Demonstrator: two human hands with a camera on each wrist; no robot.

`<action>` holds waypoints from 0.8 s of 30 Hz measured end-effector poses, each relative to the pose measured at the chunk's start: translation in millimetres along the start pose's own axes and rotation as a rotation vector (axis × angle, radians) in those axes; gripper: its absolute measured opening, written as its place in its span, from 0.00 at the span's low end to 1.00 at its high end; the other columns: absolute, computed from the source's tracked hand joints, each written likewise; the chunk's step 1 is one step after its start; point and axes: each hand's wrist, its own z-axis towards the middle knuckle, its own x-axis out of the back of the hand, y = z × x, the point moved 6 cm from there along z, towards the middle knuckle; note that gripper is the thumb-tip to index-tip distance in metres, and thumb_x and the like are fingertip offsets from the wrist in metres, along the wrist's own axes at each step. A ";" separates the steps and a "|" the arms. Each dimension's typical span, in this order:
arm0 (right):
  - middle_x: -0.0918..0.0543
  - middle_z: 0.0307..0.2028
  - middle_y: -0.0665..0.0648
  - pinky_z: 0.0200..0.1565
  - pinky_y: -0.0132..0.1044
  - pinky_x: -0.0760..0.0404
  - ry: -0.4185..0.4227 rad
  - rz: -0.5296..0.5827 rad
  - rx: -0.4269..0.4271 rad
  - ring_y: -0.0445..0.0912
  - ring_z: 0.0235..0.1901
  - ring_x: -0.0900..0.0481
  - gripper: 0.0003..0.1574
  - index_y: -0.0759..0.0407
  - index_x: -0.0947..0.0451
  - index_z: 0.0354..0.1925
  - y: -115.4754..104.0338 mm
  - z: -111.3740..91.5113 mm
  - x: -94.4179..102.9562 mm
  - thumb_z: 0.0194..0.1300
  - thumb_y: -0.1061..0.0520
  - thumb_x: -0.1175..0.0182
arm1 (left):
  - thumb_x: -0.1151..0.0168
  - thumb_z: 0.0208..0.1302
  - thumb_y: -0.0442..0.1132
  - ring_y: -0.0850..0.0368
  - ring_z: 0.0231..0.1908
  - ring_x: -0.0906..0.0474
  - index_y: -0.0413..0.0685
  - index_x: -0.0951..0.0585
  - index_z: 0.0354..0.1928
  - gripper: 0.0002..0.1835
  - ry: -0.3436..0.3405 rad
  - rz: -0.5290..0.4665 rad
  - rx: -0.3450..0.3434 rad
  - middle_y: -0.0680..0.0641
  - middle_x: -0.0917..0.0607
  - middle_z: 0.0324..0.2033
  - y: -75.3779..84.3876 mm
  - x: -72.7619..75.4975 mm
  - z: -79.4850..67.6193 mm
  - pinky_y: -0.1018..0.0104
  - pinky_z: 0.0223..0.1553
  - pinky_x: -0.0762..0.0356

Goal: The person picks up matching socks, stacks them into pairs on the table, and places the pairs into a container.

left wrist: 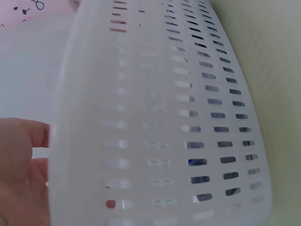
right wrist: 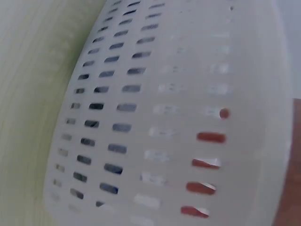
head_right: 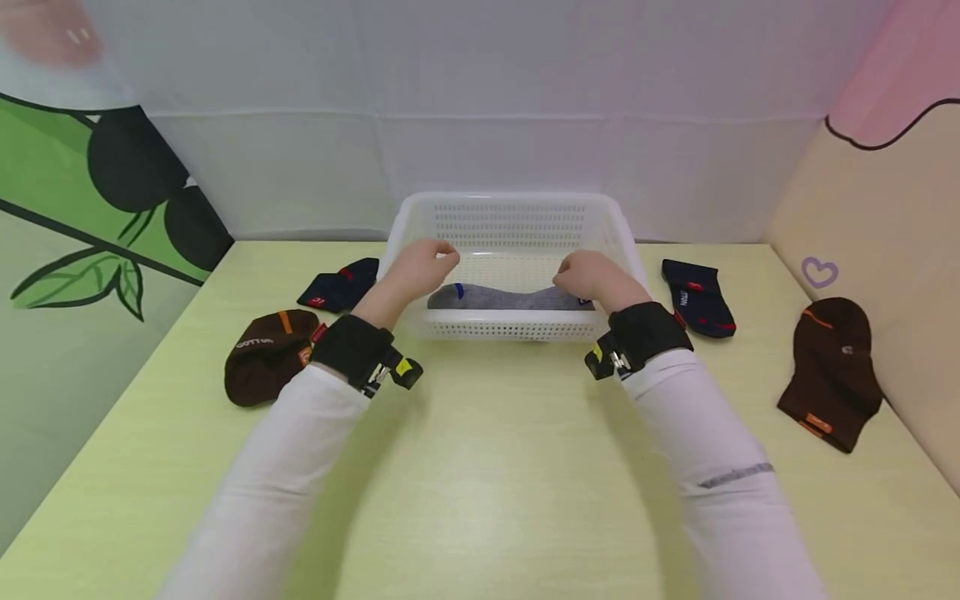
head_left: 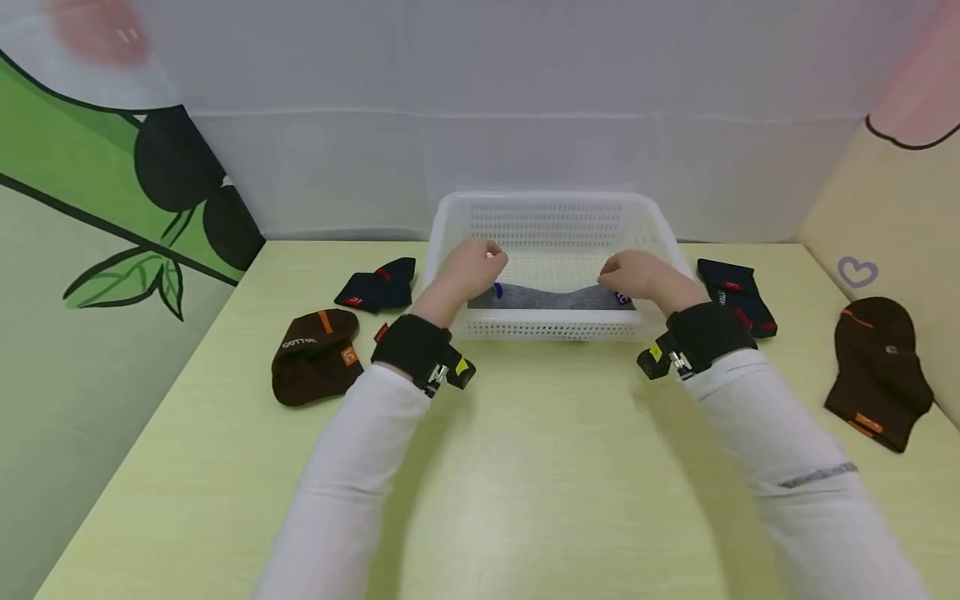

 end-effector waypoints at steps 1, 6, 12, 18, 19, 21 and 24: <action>0.28 0.58 0.72 0.54 0.55 0.30 0.040 0.010 0.021 0.62 0.54 0.28 0.27 0.70 0.32 0.60 -5.3 -3.4 1.4 0.71 0.53 0.57 | 0.59 0.72 0.43 0.53 0.30 0.33 0.40 0.25 0.56 0.20 0.028 -0.019 -0.014 0.42 0.23 0.55 2.4 1.9 -4.6 0.61 0.39 0.33; 0.23 0.52 0.67 0.50 0.51 0.27 0.263 0.061 0.120 0.59 0.50 0.25 0.21 0.66 0.26 0.54 -32.5 -24.0 -1.2 0.71 0.55 0.55 | 0.54 0.70 0.38 0.50 0.37 0.27 0.39 0.20 0.47 0.15 0.274 -0.077 -0.211 0.42 0.22 0.49 17.7 6.9 -34.6 0.59 0.43 0.28; 0.20 0.50 0.65 0.49 0.50 0.25 0.362 0.055 0.212 0.57 0.49 0.23 0.20 0.66 0.27 0.54 -51.3 -42.0 -23.8 0.69 0.57 0.52 | 0.48 0.62 0.29 0.51 0.30 0.26 0.37 0.21 0.31 0.07 0.577 -0.140 -0.575 0.41 0.23 0.32 30.4 -5.6 -71.3 0.63 0.33 0.26; 0.20 0.50 0.67 0.54 0.52 0.28 0.412 0.000 0.347 0.59 0.52 0.24 0.22 0.69 0.29 0.56 -59.4 -57.5 -43.8 0.66 0.59 0.46 | 0.45 0.59 0.29 0.52 0.30 0.26 0.39 0.19 0.30 0.05 0.578 -0.161 -0.628 0.42 0.23 0.34 26.4 -25.9 -87.7 0.66 0.32 0.26; 0.21 0.51 0.67 0.56 0.52 0.29 0.432 -0.003 0.383 0.59 0.53 0.25 0.22 0.69 0.29 0.55 -60.8 -61.1 -46.0 0.65 0.59 0.44 | 0.45 0.59 0.28 0.52 0.31 0.26 0.39 0.19 0.30 0.06 0.573 -0.158 -0.620 0.42 0.23 0.34 24.8 -28.8 -89.3 0.66 0.33 0.26; 0.21 0.51 0.67 0.57 0.52 0.30 0.485 -0.004 0.462 0.60 0.54 0.26 0.21 0.69 0.27 0.53 -62.8 -68.8 -49.7 0.63 0.61 0.42 | 0.45 0.59 0.28 0.52 0.32 0.27 0.39 0.18 0.30 0.06 0.563 -0.160 -0.604 0.42 0.25 0.35 21.3 -34.0 -92.6 0.66 0.33 0.26; 0.22 0.51 0.66 0.56 0.51 0.29 0.559 0.035 0.578 0.59 0.54 0.27 0.17 0.68 0.24 0.49 -62.1 -80.0 -54.7 0.60 0.65 0.40 | 0.44 0.59 0.28 0.52 0.31 0.28 0.39 0.18 0.30 0.06 0.544 -0.200 -0.590 0.42 0.25 0.35 17.3 -39.7 -98.3 0.65 0.32 0.26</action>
